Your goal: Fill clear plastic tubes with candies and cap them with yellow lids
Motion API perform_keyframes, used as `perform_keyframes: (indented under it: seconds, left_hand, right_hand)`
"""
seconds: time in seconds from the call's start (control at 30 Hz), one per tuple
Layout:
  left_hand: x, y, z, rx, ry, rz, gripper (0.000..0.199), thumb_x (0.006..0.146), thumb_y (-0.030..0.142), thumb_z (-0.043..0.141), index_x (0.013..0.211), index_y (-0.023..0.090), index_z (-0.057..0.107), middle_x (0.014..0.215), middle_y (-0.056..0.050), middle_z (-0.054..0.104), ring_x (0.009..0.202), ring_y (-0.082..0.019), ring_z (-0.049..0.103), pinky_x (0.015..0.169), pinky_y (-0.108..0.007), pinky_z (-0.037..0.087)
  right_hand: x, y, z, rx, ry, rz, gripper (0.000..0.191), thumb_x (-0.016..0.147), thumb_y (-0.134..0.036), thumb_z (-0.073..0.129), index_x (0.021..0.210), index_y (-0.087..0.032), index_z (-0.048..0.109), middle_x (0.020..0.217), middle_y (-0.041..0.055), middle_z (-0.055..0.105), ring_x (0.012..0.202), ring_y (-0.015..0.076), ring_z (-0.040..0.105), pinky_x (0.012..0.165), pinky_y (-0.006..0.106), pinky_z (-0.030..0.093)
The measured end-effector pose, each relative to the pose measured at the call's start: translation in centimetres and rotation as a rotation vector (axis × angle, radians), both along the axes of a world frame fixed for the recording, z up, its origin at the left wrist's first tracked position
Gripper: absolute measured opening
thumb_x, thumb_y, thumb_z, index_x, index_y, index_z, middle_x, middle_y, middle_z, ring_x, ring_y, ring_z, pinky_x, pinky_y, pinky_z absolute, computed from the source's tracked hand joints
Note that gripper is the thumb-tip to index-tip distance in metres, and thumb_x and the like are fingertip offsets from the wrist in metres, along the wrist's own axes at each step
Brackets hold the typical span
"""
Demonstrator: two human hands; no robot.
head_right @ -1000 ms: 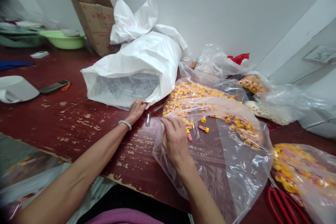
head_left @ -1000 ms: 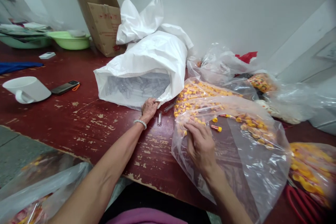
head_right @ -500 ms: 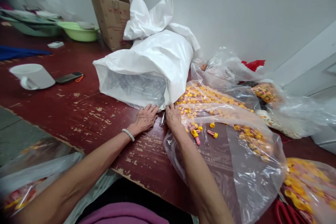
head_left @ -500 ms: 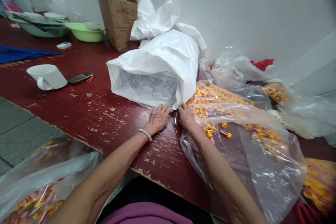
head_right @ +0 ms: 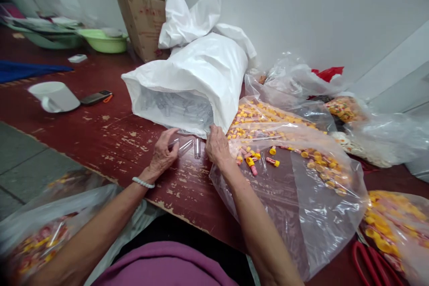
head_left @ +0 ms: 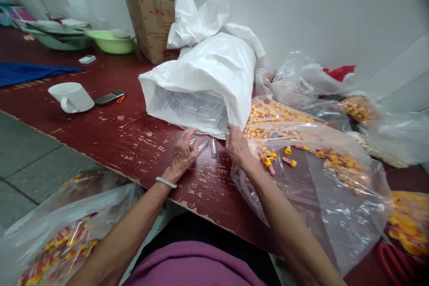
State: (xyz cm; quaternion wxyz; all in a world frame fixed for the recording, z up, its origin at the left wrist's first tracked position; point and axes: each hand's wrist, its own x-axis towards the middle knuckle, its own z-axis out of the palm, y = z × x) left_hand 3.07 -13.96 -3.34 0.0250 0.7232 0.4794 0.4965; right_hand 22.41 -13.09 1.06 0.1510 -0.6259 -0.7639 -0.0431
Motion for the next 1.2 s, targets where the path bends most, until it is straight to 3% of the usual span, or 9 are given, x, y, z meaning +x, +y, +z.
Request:
perform_keyframes:
  seconds: [0.13,0.23,0.37,0.53,0.73,0.87,1.07,1.2]
  left_hand:
    - [-2.1,-0.1,0.0,-0.111,-0.207,0.155,0.040,0.077,0.008,0.042,0.113,0.013,0.057,0.113,-0.011,0.062,0.108,-0.022,0.056,0.098,-0.037,0.043]
    - [-3.2,-0.3,-0.2,-0.234,-0.229,0.154,0.037,0.078,0.010,0.040,0.111,0.015,0.058,0.107,-0.009,0.065,0.102,-0.021,0.059,0.094,-0.037,0.045]
    - [-3.4,-0.5,-0.3,-0.313,-0.024,0.164,0.038,0.078,0.014,0.046,0.114,0.014,0.058,0.107,-0.010,0.065,0.099,-0.024,0.057,0.093,-0.040,0.043]
    - [-2.7,-0.3,-0.3,-0.352,0.188,0.234,0.037,0.079,0.017,0.048,0.113,0.016,0.060,0.109,-0.011,0.064,0.101,-0.027,0.054,0.094,-0.041,0.040]
    - [-3.1,-0.2,-0.2,-0.368,0.115,0.206,0.042,0.075,0.011,0.043,0.113,0.018,0.059,0.110,-0.009,0.063,0.102,-0.025,0.053,0.095,-0.039,0.040]
    - [-3.4,-0.4,0.0,-0.355,0.020,0.183,0.046,0.071,0.006,0.038,0.108,0.017,0.062,0.108,-0.008,0.064,0.100,-0.023,0.053,0.094,-0.035,0.041]
    - [-3.4,-0.5,-0.2,-0.439,0.182,0.155,0.049,0.071,0.004,0.041,0.109,0.025,0.066,0.100,-0.004,0.066,0.098,-0.023,0.051,0.091,-0.036,0.038]
    - [-3.3,-0.6,-0.2,-0.461,0.268,0.139,0.050,0.075,0.005,0.042,0.112,0.029,0.065,0.099,-0.004,0.064,0.096,-0.023,0.051,0.086,-0.037,0.036]
  right_hand:
    - [-3.8,-1.2,-0.9,-0.079,0.062,-0.070,0.026,0.094,-0.030,0.035,0.110,-0.013,0.046,0.104,0.0141,0.055,0.096,0.0228,0.055,0.080,0.033,0.043]
    - [-5.0,-1.7,-1.8,-0.155,0.089,-0.112,0.032,0.089,-0.039,0.048,0.108,-0.014,0.047,0.103,0.0140,0.056,0.091,0.0234,0.058,0.075,0.032,0.045]
    - [-3.9,-1.6,-2.1,-0.212,0.115,-0.092,0.027,0.085,-0.030,0.052,0.106,-0.013,0.049,0.104,0.0147,0.059,0.093,0.0252,0.058,0.076,0.033,0.043]
    - [-2.8,-0.7,-1.2,-0.210,0.157,-0.033,0.021,0.079,-0.020,0.048,0.099,-0.014,0.052,0.094,0.0107,0.060,0.085,0.0224,0.057,0.072,0.031,0.042]
    - [-5.8,0.2,-0.9,-0.125,0.178,0.188,0.033,0.078,-0.014,0.049,0.110,-0.019,0.055,0.104,0.0058,0.055,0.098,0.0187,0.049,0.082,0.027,0.040]
    - [-7.4,0.9,-1.3,-0.148,0.123,0.290,0.032,0.078,-0.013,0.053,0.107,-0.023,0.061,0.101,0.0073,0.054,0.094,0.0209,0.049,0.081,0.030,0.041]
    - [-6.4,1.3,-1.1,-0.171,0.044,0.348,0.029,0.079,-0.009,0.048,0.102,-0.018,0.062,0.109,0.0097,0.053,0.097,0.0212,0.049,0.083,0.031,0.041]
    - [-5.6,0.7,-1.4,-0.193,0.019,0.322,0.022,0.078,-0.013,0.050,0.097,-0.013,0.060,0.101,0.0134,0.058,0.099,0.0250,0.049,0.086,0.035,0.040]
